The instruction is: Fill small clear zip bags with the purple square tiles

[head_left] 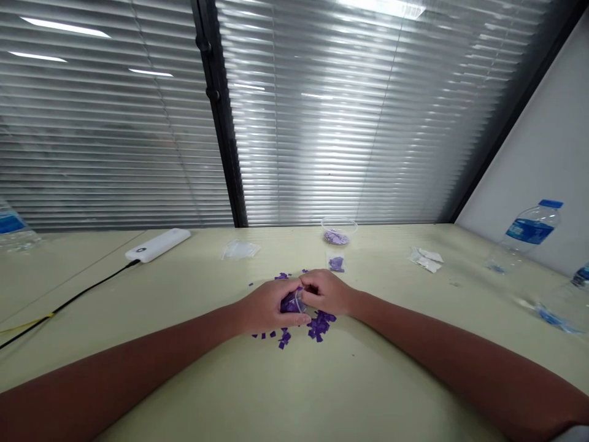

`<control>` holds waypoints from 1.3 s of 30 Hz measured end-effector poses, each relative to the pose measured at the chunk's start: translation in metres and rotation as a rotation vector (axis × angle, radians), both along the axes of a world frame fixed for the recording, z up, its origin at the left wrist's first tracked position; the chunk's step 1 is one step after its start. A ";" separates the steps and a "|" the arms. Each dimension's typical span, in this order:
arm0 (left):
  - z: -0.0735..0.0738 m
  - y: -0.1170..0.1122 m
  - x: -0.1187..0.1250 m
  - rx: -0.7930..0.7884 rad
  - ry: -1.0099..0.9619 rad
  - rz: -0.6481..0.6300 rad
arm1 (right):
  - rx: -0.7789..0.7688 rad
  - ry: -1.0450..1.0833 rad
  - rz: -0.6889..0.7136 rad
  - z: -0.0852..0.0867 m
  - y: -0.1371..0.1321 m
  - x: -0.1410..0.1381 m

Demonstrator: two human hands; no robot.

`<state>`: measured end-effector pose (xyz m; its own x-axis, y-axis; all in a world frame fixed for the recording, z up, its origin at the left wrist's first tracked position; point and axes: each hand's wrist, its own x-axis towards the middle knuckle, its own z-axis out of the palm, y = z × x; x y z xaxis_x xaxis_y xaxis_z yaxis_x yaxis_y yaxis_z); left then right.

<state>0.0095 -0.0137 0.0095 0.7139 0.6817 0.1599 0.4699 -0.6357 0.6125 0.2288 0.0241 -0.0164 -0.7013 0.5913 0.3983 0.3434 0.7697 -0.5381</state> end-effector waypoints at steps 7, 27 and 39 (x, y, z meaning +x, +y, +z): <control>0.003 -0.002 0.001 -0.019 0.027 0.020 | -0.012 -0.018 -0.008 -0.003 0.002 0.000; 0.006 -0.002 0.003 -0.002 0.037 0.023 | 0.010 -0.010 0.001 -0.001 0.002 0.000; 0.004 -0.001 0.003 0.005 0.031 0.004 | 0.011 -0.002 0.005 -0.001 0.003 0.001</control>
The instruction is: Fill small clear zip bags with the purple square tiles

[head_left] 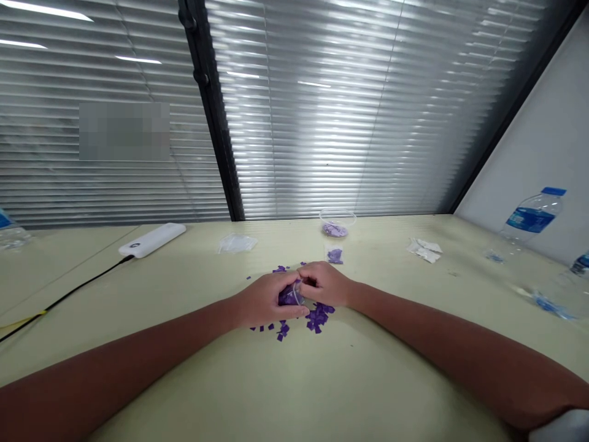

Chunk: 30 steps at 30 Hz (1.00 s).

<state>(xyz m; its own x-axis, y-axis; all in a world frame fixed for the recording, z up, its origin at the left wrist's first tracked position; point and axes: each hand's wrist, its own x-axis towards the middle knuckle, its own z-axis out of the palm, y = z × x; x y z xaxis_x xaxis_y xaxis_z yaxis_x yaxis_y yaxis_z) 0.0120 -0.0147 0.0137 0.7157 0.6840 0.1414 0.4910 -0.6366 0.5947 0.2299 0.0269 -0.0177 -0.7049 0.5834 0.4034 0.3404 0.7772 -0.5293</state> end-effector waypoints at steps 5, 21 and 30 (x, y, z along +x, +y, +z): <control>-0.002 0.002 0.000 0.006 0.014 0.004 | -0.001 0.005 -0.002 0.000 0.000 0.000; -0.004 0.000 0.000 0.011 -0.047 -0.011 | -0.002 -0.027 -0.007 0.001 -0.002 0.001; -0.005 0.001 -0.001 0.010 -0.051 -0.023 | -0.009 -0.022 -0.002 0.002 -0.003 0.001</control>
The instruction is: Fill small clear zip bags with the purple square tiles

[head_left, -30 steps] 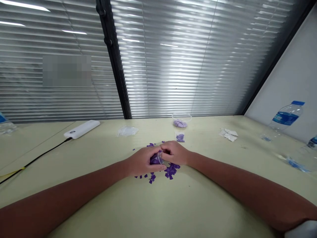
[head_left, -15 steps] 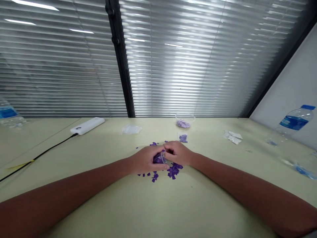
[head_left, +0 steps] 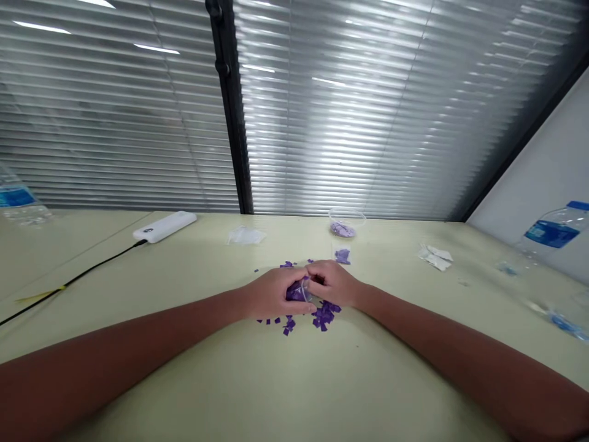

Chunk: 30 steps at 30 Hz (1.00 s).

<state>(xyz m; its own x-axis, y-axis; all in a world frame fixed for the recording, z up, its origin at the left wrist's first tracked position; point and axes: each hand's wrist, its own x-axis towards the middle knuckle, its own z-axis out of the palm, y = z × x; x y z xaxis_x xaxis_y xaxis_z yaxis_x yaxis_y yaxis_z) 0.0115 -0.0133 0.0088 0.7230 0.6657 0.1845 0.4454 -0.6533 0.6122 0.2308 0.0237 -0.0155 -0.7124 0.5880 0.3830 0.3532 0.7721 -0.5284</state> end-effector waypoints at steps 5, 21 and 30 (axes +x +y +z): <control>0.001 0.000 0.000 -0.006 0.007 0.008 | -0.002 -0.005 -0.009 0.000 0.000 0.000; 0.001 -0.001 0.000 -0.003 0.017 0.022 | -0.009 0.008 -0.010 -0.001 0.000 -0.001; 0.001 -0.001 0.000 -0.001 0.011 0.018 | -0.013 0.001 -0.010 0.002 -0.001 -0.001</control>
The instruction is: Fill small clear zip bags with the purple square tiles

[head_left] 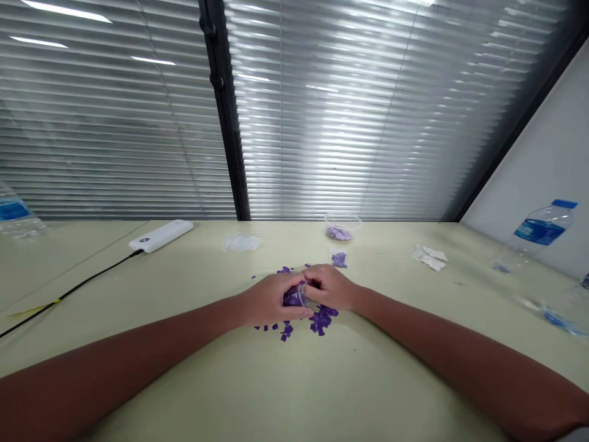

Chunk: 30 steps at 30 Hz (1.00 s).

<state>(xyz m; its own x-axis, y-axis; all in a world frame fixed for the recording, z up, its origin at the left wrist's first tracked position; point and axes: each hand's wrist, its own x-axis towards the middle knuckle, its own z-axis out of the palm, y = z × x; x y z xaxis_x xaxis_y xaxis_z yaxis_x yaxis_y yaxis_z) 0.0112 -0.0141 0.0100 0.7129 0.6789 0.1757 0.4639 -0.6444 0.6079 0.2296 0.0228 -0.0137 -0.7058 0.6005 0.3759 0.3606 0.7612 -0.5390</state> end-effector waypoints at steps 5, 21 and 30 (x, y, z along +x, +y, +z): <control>0.002 -0.001 0.001 -0.013 -0.003 0.003 | 0.008 -0.002 -0.001 -0.001 0.001 0.000; -0.001 0.000 -0.001 -0.040 0.027 0.018 | 0.013 0.007 -0.003 -0.001 0.001 0.000; -0.002 0.001 -0.001 -0.028 0.037 0.019 | -0.007 0.017 0.009 -0.001 0.000 0.000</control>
<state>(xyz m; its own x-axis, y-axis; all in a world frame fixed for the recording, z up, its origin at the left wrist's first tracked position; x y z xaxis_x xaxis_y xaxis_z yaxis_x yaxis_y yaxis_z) 0.0101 -0.0131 0.0076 0.7054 0.6968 0.1299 0.4986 -0.6181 0.6077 0.2292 0.0231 -0.0142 -0.7050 0.5966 0.3835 0.3442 0.7606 -0.5505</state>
